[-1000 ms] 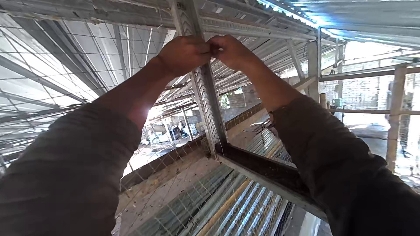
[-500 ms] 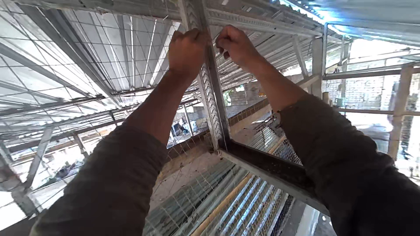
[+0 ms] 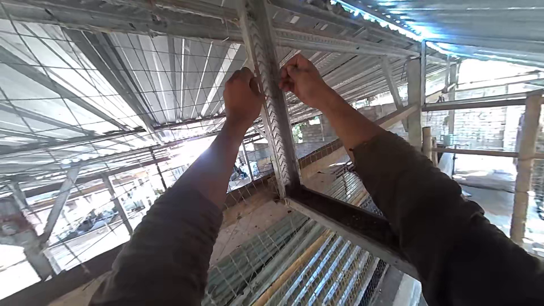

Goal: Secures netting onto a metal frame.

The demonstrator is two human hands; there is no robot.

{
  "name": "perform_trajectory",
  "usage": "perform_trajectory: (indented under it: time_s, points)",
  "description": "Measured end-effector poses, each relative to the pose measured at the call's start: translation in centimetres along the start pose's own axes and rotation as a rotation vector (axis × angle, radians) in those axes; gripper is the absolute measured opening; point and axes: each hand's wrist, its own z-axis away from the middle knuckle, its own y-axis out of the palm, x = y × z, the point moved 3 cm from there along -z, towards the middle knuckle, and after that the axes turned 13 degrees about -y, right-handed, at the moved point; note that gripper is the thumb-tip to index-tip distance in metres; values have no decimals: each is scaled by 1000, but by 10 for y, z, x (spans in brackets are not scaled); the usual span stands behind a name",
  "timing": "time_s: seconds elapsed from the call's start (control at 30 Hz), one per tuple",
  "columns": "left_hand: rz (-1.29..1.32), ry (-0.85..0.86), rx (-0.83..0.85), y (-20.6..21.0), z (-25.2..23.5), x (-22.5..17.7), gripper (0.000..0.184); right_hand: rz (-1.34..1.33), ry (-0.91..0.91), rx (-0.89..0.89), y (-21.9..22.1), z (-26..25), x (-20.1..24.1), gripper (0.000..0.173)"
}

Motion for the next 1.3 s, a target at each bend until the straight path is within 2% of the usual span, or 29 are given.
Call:
perform_trajectory:
  time_s: [0.13, 0.23, 0.37, 0.57, 0.77, 0.9, 1.0, 1.1, 1.3]
  points:
    - [38, -86, -29, -4, 6, 7, 28, 82, 33, 5, -3, 0, -10, 16]
    - [198, -73, -19, -4, 6, 10, 27, 162, 28, 18, -1, -1, -5, 18]
    - [433, -29, 127, 0, -4, 15, 26, 401, -47, 174, 4, -3, 28, 24]
    - [423, 89, 108, -4, -7, 12, 22, 600, -178, 335, 15, -6, 56, 20]
    - [792, -182, 229, -3, -1, 17, 15, 752, -199, 418, 21, -3, 64, 22]
    - [912, -209, 237, -3, 5, 21, 14, 918, -189, 591, 29, 2, 72, 21]
    - [869, -127, 245, 1, 10, 19, 13, 945, -232, 663, 35, 4, 75, 20]
    - [847, -75, 308, 2, 14, 22, 13, 925, -286, 642, 35, 3, 73, 19]
    - [988, -68, 318, 5, 17, 32, 13, 882, -292, 631, 37, 4, 71, 18]
